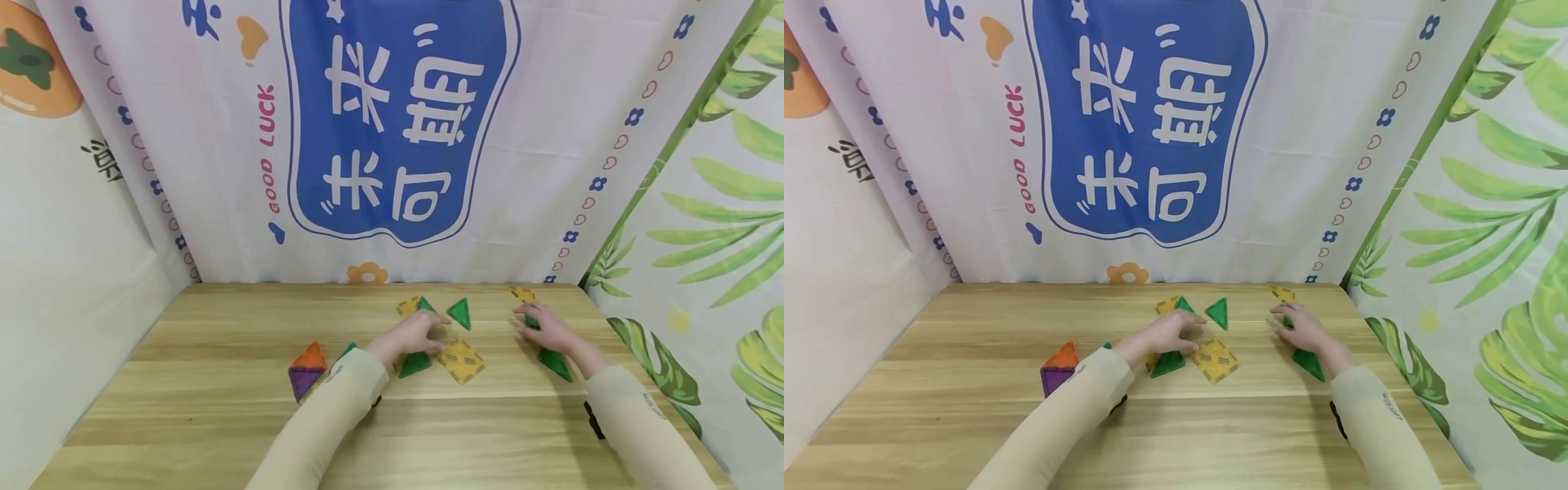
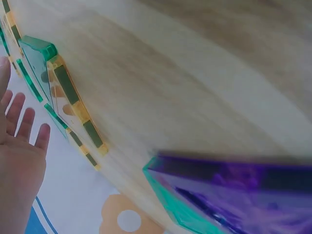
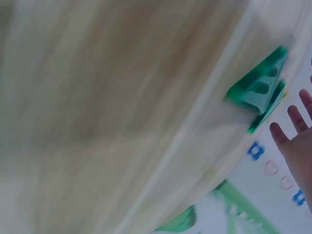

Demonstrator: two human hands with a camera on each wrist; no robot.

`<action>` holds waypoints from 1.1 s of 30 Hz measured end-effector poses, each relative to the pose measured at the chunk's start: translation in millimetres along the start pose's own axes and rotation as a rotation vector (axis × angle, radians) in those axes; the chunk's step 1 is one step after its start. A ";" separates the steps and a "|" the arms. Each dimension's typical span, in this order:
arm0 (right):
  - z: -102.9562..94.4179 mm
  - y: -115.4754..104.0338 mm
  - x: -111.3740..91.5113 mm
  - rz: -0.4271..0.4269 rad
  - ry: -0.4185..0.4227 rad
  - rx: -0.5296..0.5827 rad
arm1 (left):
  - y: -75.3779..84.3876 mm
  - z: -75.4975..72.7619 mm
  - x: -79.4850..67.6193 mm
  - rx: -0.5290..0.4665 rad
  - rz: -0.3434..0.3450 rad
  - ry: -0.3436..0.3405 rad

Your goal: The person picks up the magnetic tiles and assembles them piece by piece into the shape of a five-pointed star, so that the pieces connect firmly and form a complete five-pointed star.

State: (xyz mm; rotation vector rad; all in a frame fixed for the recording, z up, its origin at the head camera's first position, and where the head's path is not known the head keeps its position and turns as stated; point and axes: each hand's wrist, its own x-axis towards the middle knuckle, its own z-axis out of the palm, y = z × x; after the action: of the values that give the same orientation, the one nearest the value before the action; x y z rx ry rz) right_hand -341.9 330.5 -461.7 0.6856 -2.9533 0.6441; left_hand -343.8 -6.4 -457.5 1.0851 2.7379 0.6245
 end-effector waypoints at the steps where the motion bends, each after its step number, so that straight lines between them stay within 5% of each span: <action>1: -1.7 3.6 -3.0 0.012 0.018 -0.017 | -0.1 0.7 1.2 0.008 -0.011 0.002; 11: -0.3 23.9 -14.5 0.082 0.042 -0.127 | 1.3 9.9 15.9 0.012 -0.045 -0.021; 26: 4.4 15.9 -6.1 0.007 0.035 -0.045 | 10.5 10.3 26.0 0.027 -0.095 -0.090; 33: 6.0 20.5 -1.1 0.044 0.043 -0.021 | 9.9 11.0 30.8 0.036 -0.097 -0.104</action>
State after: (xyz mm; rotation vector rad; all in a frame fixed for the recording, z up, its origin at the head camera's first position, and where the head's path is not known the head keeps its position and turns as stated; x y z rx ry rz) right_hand -349.4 345.2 -475.3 0.5986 -2.9394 0.6217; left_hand -357.2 24.7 -462.3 0.9569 2.7028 0.4924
